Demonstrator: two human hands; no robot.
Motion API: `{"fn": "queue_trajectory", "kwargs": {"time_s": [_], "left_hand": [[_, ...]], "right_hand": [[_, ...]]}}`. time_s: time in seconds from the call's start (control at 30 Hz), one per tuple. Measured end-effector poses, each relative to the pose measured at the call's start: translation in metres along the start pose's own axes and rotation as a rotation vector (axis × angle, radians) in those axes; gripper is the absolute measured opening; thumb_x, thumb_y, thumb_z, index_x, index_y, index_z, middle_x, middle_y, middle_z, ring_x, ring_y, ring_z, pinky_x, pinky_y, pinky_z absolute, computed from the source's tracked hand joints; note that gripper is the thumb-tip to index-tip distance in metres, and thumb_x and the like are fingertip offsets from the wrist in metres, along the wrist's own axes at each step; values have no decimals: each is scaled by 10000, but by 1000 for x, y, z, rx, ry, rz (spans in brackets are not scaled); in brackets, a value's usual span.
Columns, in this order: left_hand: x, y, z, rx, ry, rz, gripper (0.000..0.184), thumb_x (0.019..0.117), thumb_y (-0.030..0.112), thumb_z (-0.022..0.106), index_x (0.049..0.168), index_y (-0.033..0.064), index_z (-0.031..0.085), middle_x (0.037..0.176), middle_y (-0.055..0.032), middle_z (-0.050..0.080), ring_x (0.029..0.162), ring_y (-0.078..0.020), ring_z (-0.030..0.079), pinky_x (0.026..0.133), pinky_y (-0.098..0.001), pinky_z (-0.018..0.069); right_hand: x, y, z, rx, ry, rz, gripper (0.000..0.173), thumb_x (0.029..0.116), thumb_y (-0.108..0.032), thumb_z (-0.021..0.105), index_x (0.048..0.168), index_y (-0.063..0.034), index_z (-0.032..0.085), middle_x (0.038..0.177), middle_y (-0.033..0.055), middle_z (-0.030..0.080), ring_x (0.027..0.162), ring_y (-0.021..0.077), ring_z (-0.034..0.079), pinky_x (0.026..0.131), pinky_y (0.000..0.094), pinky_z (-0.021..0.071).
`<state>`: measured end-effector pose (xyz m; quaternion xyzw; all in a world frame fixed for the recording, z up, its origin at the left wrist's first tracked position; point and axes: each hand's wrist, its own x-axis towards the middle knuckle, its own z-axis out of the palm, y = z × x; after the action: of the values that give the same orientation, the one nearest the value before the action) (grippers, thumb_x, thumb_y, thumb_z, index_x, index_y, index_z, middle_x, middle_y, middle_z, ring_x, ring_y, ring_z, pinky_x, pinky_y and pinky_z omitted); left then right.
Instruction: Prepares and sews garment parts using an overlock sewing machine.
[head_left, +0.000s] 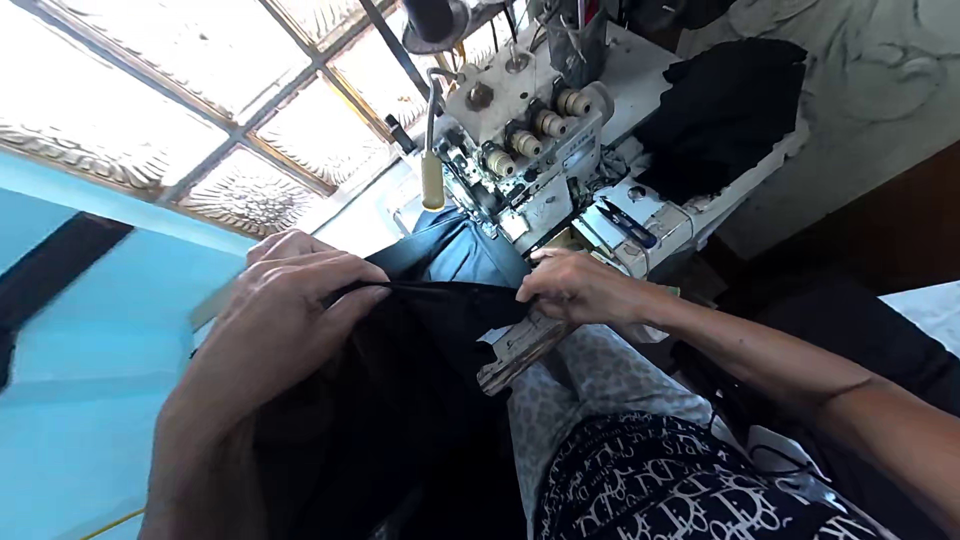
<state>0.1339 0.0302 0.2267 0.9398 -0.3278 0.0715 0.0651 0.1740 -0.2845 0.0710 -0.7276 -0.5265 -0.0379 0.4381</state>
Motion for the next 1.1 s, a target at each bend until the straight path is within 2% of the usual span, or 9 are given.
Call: {"fn": "queue_trajectory", "kwargs": {"time_s": [0.2, 0.47, 0.53, 0.63, 0.73, 0.8, 0.9, 1.0, 1.1], "left_hand": [[-1, -6, 2, 58, 51, -108, 308, 999, 261, 559, 983, 35, 768, 873, -143, 693, 904, -331, 631, 1029, -605, 358], [-26, 2, -3, 101, 159, -163, 376, 986, 369, 626, 953, 16, 753, 898, -164, 697, 965, -345, 627, 1090, -589, 313], [-35, 15, -7, 96, 140, -178, 361, 975, 350, 618, 1005, 15, 750, 935, -162, 709, 986, -341, 638, 1108, -611, 308], [-48, 33, -8, 61, 87, -143, 348, 970, 328, 614, 1154, 68, 754, 968, -109, 723, 954, -286, 648, 1079, -584, 357], [-56, 41, -3, 44, 44, -71, 317, 997, 324, 575, 1181, 153, 769, 878, -34, 701, 920, -231, 635, 1048, -545, 376], [-55, 48, 0, 71, 10, -45, 321, 1006, 332, 543, 1156, 181, 784, 798, -25, 662, 901, -252, 627, 1040, -564, 373], [-52, 52, 3, 111, -65, -25, 342, 995, 341, 528, 1183, 190, 769, 813, -17, 673, 918, -274, 634, 1041, -593, 362], [-48, 52, 7, 105, -111, -26, 344, 929, 280, 598, 1207, 150, 752, 861, -40, 706, 911, -303, 655, 1028, -626, 380], [-46, 44, 15, 80, -144, -32, 226, 896, 227, 660, 1061, 119, 771, 877, -46, 721, 935, -319, 665, 1023, -625, 392]], "right_hand": [[26, 30, 6, -36, 100, -2, 186, 903, -19, 649, 1045, -34, 768, 963, 113, 759, 962, 279, 697, 989, 524, 447], [60, 57, 7, -193, 129, -54, 222, 897, -43, 627, 1015, -119, 799, 954, 73, 763, 1013, 315, 666, 913, 533, 440], [67, 55, 3, -208, 69, -71, 212, 922, -41, 600, 1003, -101, 788, 932, 99, 748, 1010, 335, 664, 904, 532, 447], [81, 38, -12, -78, -115, -63, 271, 888, 67, 564, 1035, -24, 772, 989, 161, 742, 1032, 354, 669, 942, 544, 462], [95, 16, -22, 130, -252, -69, 321, 920, 112, 496, 1086, 19, 754, 1061, 173, 735, 1046, 281, 684, 956, 442, 508], [101, 4, -26, 212, -317, -45, 315, 951, 54, 465, 1070, 18, 754, 1024, 151, 727, 975, 216, 669, 874, 384, 502], [108, 2, -27, 124, -386, -108, 258, 1002, -172, 563, 935, -30, 769, 862, 80, 695, 816, 158, 627, 749, 367, 458], [109, -4, -29, 28, -414, -125, 127, 926, -143, 716, 922, -48, 799, 861, 86, 728, 829, 190, 667, 789, 395, 494], [104, -7, -25, 0, -364, -91, 109, 880, -148, 758, 859, -40, 762, 771, 74, 688, 753, 195, 640, 730, 420, 474]]}}
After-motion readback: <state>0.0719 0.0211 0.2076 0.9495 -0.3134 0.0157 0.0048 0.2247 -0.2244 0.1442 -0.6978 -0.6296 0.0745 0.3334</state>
